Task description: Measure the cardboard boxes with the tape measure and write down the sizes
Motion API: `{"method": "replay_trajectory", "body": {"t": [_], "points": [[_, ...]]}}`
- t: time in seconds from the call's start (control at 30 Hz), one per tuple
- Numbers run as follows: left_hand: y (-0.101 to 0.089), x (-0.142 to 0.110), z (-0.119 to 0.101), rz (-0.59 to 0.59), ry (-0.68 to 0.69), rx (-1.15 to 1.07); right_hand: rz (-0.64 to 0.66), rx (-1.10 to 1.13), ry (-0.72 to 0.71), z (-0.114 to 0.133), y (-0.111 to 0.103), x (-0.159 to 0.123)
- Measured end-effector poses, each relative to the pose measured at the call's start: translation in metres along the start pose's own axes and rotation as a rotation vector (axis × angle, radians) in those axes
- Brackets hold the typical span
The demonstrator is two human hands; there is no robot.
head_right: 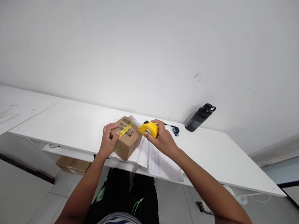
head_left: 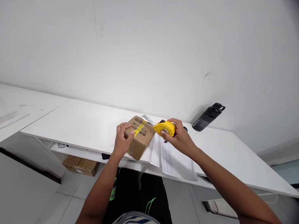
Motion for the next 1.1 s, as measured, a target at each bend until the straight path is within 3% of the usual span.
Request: {"method": "replay_trajectory", "body": {"t": [0.13,0.2,0.33,0.43,0.53,0.63,0.7,0.8,0.9,1.0,1.1], "points": [[-0.014,-0.011,0.002,0.002,0.007,-0.078,-0.149,0.119,0.103,-0.014,-0.001,0.011],[-0.028,-0.024,0.012,-0.034,-0.090,-0.179,-0.169,0.238,0.194,-0.025,0.005,0.009],[-0.050,-0.061,0.053,-0.048,-0.439,-0.343,-0.033,0.695,0.465,-0.036,0.037,-0.006],[-0.053,-0.075,0.077,0.018,-0.551,-0.285,0.071,0.932,0.523,-0.024,0.059,-0.015],[-0.057,-0.065,0.080,-0.053,-0.463,-0.073,0.191,0.975,0.534,-0.007,0.075,-0.022],[-0.063,-0.045,0.051,-0.213,-0.233,0.158,0.324,0.917,0.554,0.006,0.083,-0.032],[-0.058,-0.037,0.034,-0.221,-0.253,0.135,0.380,0.864,0.553,0.013,0.083,-0.037],[-0.039,-0.038,0.025,-0.096,-0.455,-0.025,0.413,0.783,0.449,0.023,0.080,-0.033],[-0.025,-0.040,0.020,0.005,-0.486,-0.118,0.345,0.609,0.124,0.041,0.074,-0.010],[-0.019,-0.036,0.017,0.120,-0.504,-0.231,0.349,0.283,-0.254,0.064,0.081,0.010],[-0.015,-0.030,0.012,0.253,-0.531,-0.334,0.426,0.034,-0.433,0.075,0.099,0.021]]}}
Point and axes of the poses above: each hand's wrist, its own x-axis towards the middle knuckle, its own y-axis out of the palm, z = x × y, the point moved 6 cm from there along x, towards the middle knuckle, and after that the axes turned 12 degrees about -z, right-handed, at the moved point
